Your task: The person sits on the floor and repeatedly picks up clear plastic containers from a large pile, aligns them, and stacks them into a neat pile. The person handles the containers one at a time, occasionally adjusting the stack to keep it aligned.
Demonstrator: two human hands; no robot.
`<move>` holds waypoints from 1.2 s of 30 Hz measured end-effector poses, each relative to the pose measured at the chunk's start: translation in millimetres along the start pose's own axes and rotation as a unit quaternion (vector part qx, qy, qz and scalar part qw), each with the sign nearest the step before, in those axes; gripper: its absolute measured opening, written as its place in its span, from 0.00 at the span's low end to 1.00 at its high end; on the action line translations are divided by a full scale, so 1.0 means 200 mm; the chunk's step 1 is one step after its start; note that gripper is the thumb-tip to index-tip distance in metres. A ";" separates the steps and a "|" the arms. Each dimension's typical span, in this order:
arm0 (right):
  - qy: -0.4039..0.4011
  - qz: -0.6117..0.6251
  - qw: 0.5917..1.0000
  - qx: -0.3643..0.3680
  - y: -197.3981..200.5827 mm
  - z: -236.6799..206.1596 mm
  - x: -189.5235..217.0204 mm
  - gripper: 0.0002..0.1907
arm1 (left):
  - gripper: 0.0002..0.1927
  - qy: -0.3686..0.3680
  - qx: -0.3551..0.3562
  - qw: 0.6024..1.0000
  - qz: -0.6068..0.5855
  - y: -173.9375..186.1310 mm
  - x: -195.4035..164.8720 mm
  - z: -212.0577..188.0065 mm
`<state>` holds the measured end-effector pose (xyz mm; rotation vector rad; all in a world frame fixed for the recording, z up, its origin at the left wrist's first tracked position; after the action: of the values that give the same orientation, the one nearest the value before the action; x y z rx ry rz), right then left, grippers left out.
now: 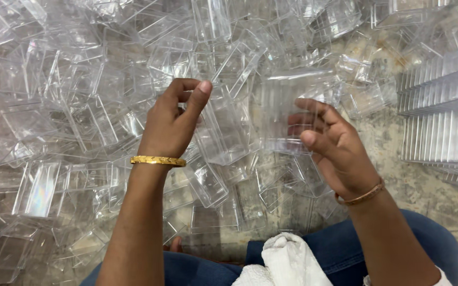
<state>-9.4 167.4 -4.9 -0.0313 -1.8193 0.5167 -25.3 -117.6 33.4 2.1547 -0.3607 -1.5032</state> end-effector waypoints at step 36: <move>0.061 -0.173 0.980 -0.079 -0.07 -0.05 0.08 0.50 | 0.45 -0.157 0.250 0.947 -0.129 -0.42 -0.08 -0.14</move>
<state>-2.4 163.3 16.5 0.1412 -1.6947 0.1214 -11.0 -32.7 10.5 2.4076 -0.6493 -2.1000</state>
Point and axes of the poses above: each hand's wrist, its own z-axis towards the middle knuckle, its own y-axis out of the back of the hand, x = y × z, the point moved 5 cm from there along z, towards the middle knuckle, and after that the axes turned 3 degrees about y, right-handed, at the moved point
